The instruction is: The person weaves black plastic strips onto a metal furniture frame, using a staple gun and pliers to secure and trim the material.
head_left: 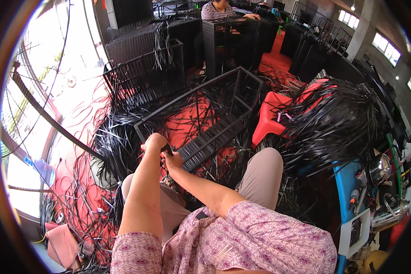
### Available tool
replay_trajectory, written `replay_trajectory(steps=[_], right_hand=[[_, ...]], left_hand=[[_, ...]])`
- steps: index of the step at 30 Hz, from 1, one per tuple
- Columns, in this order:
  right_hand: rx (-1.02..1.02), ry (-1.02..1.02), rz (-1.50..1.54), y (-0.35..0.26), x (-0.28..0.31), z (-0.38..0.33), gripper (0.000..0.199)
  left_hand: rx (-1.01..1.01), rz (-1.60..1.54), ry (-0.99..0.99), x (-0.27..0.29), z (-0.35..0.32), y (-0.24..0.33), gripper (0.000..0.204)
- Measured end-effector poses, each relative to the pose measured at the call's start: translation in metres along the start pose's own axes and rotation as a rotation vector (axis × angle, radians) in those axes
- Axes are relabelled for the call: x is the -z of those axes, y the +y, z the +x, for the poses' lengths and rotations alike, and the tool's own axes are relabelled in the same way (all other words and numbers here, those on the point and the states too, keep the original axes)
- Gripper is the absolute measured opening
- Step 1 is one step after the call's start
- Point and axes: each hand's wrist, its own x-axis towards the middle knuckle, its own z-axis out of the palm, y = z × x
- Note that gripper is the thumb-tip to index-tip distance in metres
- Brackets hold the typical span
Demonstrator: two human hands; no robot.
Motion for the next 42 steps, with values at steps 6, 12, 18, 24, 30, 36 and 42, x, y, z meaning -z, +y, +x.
replay_trajectory(steps=[6,12,18,24,30,36,42], right_hand=[[0.042,-0.149,0.064,0.018,0.030,0.016,0.020],[-0.193,-0.493,0.322,-0.053,0.050,-0.019,0.031],[-0.191,-0.560,0.350,-0.073,0.037,0.000,0.051],[-0.264,-0.512,0.320,-0.088,0.025,0.012,0.073],[-0.178,-0.623,0.302,-0.091,0.027,0.025,0.037],[-0.193,-0.401,0.133,-0.113,0.012,0.003,0.009],[0.046,-0.486,0.172,-0.074,0.013,0.026,0.013]], left_hand=[[-0.530,0.232,0.465,-0.016,0.040,-0.020,0.034],[-0.994,-0.227,0.494,-0.013,0.039,-0.038,0.021],[-0.682,-1.318,0.203,-0.017,0.000,-0.045,0.016],[-0.809,-1.854,0.230,-0.034,-0.043,-0.047,0.015],[-0.872,-1.710,0.285,-0.053,-0.099,-0.037,0.013],[-0.960,-1.257,0.125,-0.107,-0.185,-0.062,0.023],[-1.224,-1.257,-0.210,-0.130,-0.260,-0.159,0.033]])
